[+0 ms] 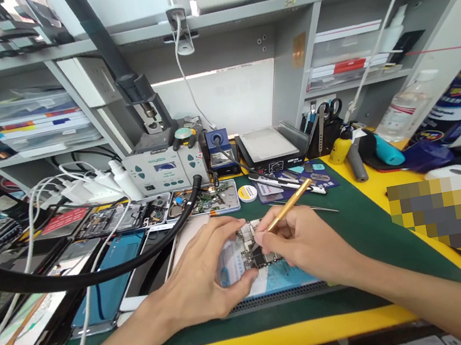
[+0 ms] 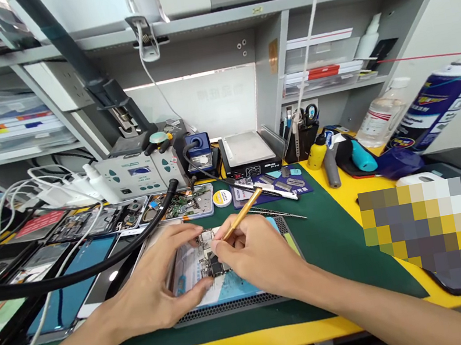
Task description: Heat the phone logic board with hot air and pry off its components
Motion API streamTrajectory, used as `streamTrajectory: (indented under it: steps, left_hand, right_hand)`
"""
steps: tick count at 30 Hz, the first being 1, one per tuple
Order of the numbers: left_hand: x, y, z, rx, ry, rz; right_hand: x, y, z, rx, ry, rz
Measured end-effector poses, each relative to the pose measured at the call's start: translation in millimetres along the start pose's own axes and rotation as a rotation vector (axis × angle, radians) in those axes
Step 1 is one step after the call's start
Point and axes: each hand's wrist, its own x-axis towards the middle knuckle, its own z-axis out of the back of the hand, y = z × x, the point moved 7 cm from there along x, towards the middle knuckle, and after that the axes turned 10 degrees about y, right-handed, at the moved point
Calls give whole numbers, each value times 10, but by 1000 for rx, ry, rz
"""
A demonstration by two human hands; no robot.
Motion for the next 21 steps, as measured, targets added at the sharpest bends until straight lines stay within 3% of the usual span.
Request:
streamTrajectory:
  steps: [21]
  left_hand:
    - [-5, -6, -4, -9, 8, 17]
  right_hand:
    - [-6, 16, -11, -61, 28, 81]
